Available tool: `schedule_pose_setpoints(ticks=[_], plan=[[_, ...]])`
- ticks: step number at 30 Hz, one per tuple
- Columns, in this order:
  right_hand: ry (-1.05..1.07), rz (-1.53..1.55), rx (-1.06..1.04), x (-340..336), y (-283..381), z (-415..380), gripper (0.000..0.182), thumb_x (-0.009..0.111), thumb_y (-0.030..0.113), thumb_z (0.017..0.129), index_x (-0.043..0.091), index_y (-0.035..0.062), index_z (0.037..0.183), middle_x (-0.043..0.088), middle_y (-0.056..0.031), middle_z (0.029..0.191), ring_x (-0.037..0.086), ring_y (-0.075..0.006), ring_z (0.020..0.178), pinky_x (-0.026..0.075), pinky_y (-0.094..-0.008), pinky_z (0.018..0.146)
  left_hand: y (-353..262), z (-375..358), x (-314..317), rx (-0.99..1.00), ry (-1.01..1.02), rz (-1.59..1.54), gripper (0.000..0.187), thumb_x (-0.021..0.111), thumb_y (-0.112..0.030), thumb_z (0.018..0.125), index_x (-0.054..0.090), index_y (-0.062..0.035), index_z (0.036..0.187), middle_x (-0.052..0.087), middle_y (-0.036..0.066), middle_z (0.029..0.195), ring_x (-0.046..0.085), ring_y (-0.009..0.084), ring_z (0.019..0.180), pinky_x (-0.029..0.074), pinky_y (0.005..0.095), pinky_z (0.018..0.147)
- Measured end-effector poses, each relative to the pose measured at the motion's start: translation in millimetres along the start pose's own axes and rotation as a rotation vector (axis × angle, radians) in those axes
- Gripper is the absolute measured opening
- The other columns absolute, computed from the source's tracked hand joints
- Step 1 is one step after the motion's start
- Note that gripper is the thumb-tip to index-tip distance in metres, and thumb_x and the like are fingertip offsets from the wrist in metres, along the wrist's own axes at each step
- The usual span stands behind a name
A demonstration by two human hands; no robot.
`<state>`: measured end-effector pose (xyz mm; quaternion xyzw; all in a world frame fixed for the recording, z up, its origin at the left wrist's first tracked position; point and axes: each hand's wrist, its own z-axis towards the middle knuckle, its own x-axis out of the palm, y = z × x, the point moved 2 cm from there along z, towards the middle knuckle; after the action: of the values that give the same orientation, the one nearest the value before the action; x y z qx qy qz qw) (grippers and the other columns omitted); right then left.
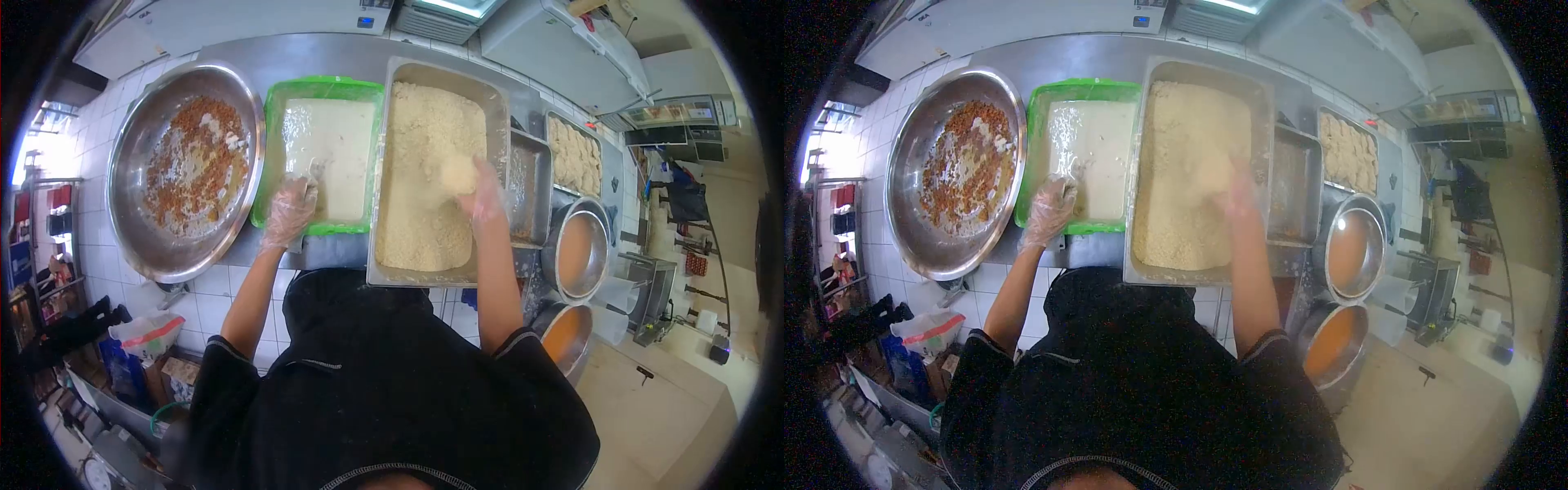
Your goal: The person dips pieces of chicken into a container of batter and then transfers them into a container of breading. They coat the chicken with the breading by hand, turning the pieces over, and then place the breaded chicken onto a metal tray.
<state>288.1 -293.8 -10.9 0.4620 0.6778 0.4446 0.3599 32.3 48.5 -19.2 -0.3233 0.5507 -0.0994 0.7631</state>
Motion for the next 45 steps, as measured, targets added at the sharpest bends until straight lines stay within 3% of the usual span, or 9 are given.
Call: schedule_pose_setpoints(ticks=[3,8,23,29,34,35,38,40,45], plan=[[-0.058,-1.166,-0.605,5.3,-54.4,28.5,0.057,0.043,0.037,0.105,0.042,0.0047,0.152,0.042,-0.0250,0.155,0.039,-0.0386,0.144,0.031,-0.0506,0.119,-1.6,-1.9,2.0,-0.061,0.035,0.041,0.016,0.065,-0.020,0.092,0.062,-0.0065,0.100,0.062,0.022,0.098,0.065,0.0418,0.083,0.054,0.0529,0.072],[-0.196,-1.380,-0.468,81.0,-33.3,30.2,0.064,0.038,0.050,0.105,0.036,0.0184,0.160,0.024,-0.0239,0.166,0.022,-0.0437,0.153,0.011,-0.0619,0.123,5.0,-3.8,8.7,-0.036,0.027,0.078,0.017,0.065,-0.020,0.091,0.062,-0.0071,0.101,0.060,0.023,0.104,0.065,0.0420,0.085,0.054,0.0529,0.072],[-0.052,-1.454,-0.354,92.9,-36.0,-29.8,0.067,0.044,0.053,0.102,0.036,0.0194,0.160,0.019,-0.0252,0.167,0.019,-0.0461,0.153,0.014,-0.0614,0.123,-12.4,3.9,-2.4,-0.083,0.063,0.073,0.012,0.067,-0.017,0.091,0.063,-0.0065,0.097,0.066,0.021,0.086,0.066,0.0409,0.078,0.054,0.0511,0.069],[-0.487,-1.233,-0.492,73.2,-30.1,29.4,0.066,0.044,0.052,0.103,0.038,0.0180,0.159,0.025,-0.0251,0.164,0.021,-0.0405,0.153,0.017,-0.0556,0.124,-10.3,4.1,-2.8,-0.056,0.041,0.001,0.014,0.067,-0.017,0.091,0.064,-0.0054,0.097,0.066,0.021,0.087,0.067,0.0398,0.079,0.054,0.0507,0.069],[-0.481,-1.332,-0.757,72.8,-94.9,47.2,0.055,0.041,0.041,0.108,0.040,0.0149,0.156,0.037,-0.0208,0.159,0.032,-0.0338,0.150,0.024,-0.0520,0.123,10.4,-7.3,9.5,0.280,-0.046,0.238,0.024,0.057,-0.011,0.093,0.064,-0.0019,0.114,0.063,0.012,0.082,0.059,0.0214,0.067,0.050,0.0385,0.058],[-0.531,-1.446,-0.807,72.0,-104.8,48.9,0.053,0.040,0.039,0.108,0.039,0.0148,0.156,0.039,-0.0194,0.158,0.035,-0.0323,0.149,0.026,-0.0516,0.123,36.3,-29.3,35.4,0.010,0.286,0.317,0.027,0.060,-0.009,0.090,0.064,0.0027,0.114,0.059,0.011,0.078,0.057,0.0190,0.066,0.049,0.0374,0.055],[-0.550,-1.640,-0.870,91.8,-82.9,23.7,0.056,0.040,0.036,0.109,0.041,0.0017,0.153,0.041,-0.0199,0.158,0.040,-0.0398,0.145,0.031,-0.0552,0.120,37.3,-32.3,49.7,0.395,0.019,0.775,0.044,0.060,-0.008,0.085,0.061,-0.0017,0.129,0.059,0.008,0.075,0.048,0.0126,0.051,0.042,0.0295,0.042],[-0.824,-1.767,-1.051,113.9,-37.6,15.4,0.053,0.038,0.036,0.110,0.044,0.0078,0.154,0.046,-0.0172,0.156,0.045,-0.0370,0.143,0.036,-0.0534,0.117,17.6,-22.7,38.9,0.213,0.103,0.868,0.045,0.058,-0.016,0.090,0.059,-0.0106,0.134,0.060,0.012,0.073,0.054,0.0172,0.049,0.043,0.0330,0.039],[-0.421,-1.805,-0.624,115.5,-29.2,18.3,0.055,0.036,0.036,0.109,0.038,0.0110,0.158,0.040,-0.0168,0.161,0.044,-0.0355,0.144,0.032,-0.0537,0.118,17.8,-21.7,51.0,-0.165,0.076,0.356,0.029,0.059,-0.027,0.092,0.062,-0.0109,0.117,0.058,0.014,0.065,0.057,0.0237,0.047,0.044,0.0405,0.038]])
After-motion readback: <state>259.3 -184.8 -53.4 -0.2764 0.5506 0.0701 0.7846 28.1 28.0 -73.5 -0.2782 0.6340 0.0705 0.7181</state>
